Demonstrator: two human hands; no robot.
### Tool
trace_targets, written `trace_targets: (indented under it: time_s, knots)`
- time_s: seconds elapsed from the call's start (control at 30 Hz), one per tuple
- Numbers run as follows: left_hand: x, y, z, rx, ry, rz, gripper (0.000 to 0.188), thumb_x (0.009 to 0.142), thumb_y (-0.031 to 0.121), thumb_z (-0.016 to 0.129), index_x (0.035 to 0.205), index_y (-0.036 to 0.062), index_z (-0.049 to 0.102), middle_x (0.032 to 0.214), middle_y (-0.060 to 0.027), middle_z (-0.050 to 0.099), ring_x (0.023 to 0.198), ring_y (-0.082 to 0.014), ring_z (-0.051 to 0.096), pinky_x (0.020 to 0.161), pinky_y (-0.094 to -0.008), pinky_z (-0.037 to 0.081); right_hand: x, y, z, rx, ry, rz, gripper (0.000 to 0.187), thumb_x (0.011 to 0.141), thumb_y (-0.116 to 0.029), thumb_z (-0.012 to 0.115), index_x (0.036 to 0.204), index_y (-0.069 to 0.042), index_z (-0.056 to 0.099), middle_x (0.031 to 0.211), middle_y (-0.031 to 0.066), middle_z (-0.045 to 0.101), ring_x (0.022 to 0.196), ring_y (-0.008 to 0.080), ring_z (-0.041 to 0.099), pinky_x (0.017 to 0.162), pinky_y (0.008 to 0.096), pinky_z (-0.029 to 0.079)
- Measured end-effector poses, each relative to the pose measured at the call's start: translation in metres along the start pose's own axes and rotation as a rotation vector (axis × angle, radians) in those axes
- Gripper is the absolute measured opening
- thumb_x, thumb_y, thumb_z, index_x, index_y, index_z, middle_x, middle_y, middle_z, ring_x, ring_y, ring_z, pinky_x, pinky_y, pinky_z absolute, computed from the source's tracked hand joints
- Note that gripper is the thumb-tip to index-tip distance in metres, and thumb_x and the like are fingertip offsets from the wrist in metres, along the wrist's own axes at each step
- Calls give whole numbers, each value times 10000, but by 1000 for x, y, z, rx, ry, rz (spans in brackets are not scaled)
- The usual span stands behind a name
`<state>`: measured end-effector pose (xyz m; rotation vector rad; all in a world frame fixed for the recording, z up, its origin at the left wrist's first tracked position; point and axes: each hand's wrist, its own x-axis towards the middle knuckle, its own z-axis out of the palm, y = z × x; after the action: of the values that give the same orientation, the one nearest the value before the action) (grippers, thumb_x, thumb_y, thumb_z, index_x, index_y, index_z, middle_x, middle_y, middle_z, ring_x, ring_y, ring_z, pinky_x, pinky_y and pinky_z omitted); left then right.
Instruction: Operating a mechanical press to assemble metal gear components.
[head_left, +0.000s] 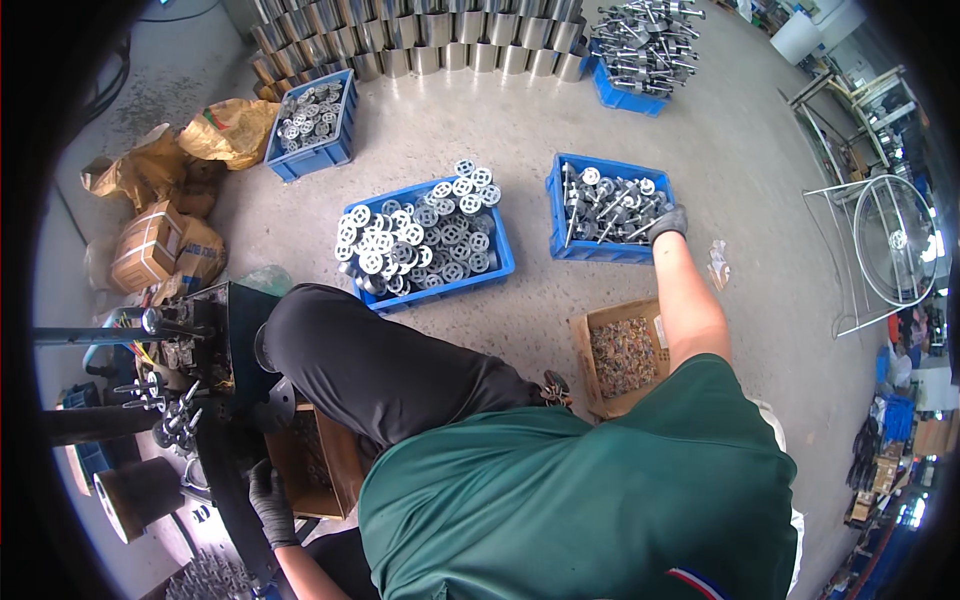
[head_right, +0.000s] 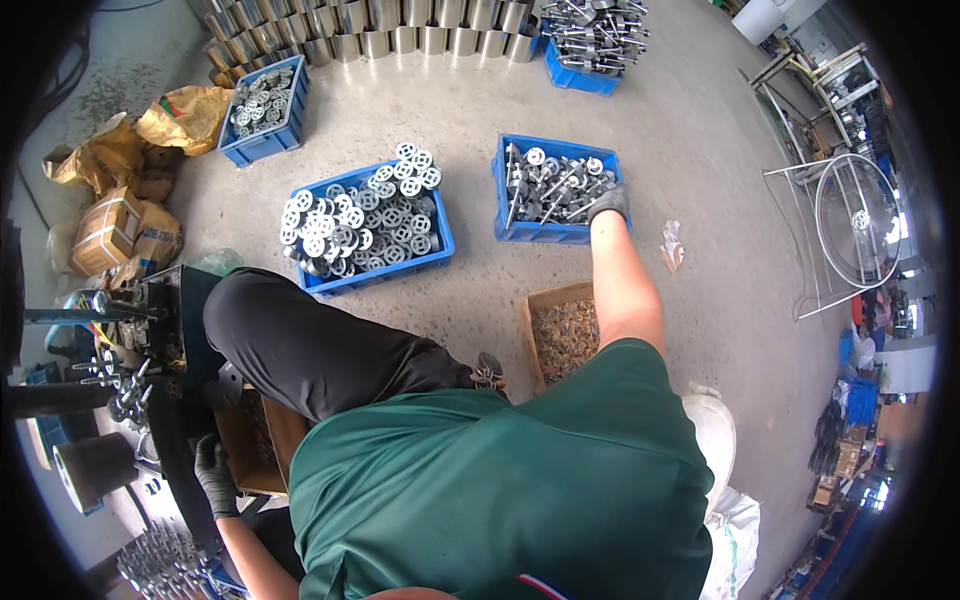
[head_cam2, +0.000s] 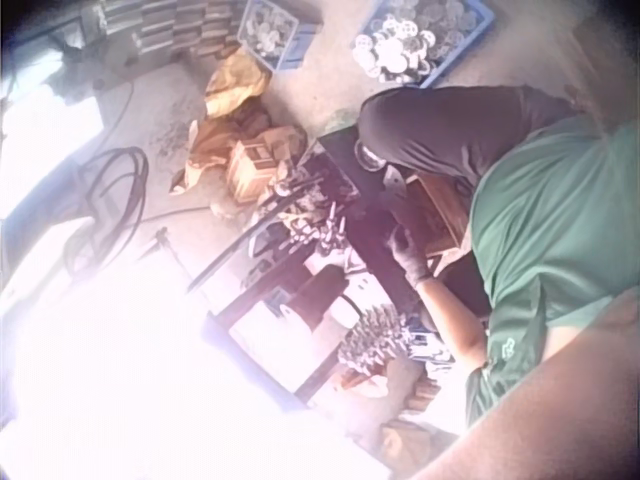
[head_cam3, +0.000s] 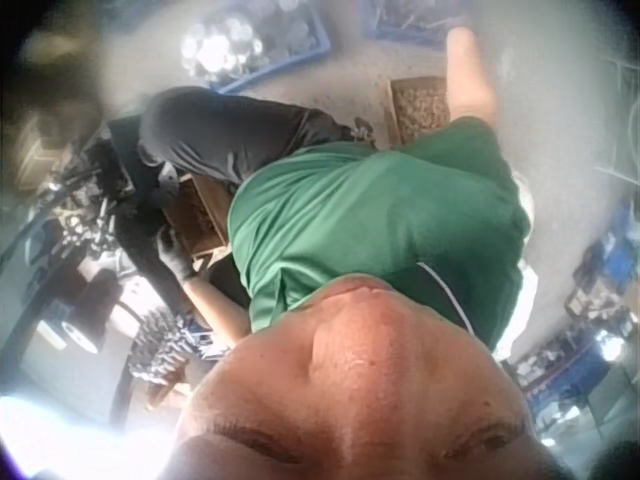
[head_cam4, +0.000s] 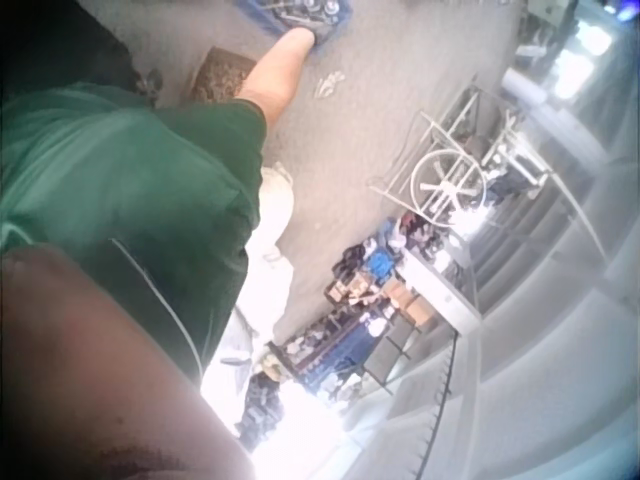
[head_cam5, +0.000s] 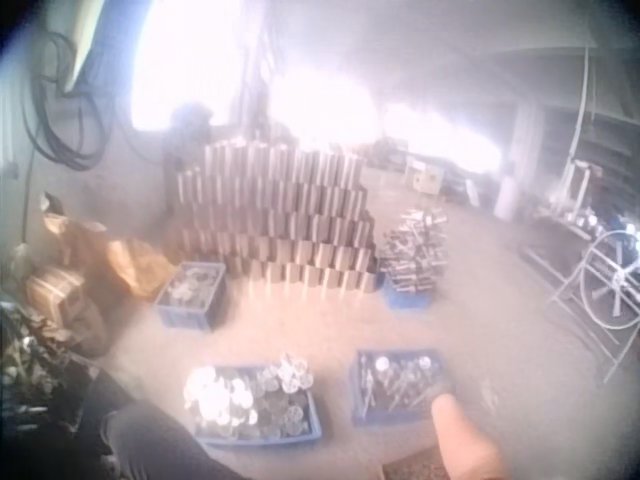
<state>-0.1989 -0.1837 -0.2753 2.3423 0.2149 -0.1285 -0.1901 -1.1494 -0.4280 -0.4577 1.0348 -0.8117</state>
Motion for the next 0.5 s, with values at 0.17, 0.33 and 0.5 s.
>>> trace_targets:
  time_s: [0.17,0.33,0.5]
  knots:
    - [33,6,45,-44,-95,109,236,963,0,622,1196,7,661,1093,-67,687,1004,-158,619,947,-304,492,57,-63,-40,-22,-238,48,259,960,-278,449,928,-123,654,851,108,662,777,293,645,709,505,560]
    - [38,0,50,5,-119,81,227,954,-18,613,1175,5,658,1063,-74,691,985,-169,631,945,-310,496,76,8,-43,7,-131,264,399,985,-329,368,1221,-143,630,1269,139,641,1182,327,587,996,617,464]
    - [40,-3,60,-77,-113,95,225,951,-23,595,1165,3,656,1052,-79,696,975,-174,641,938,-311,501,98,-3,-9,201,-149,277,248,955,-277,450,905,-108,625,869,106,658,773,305,623,679,478,514]
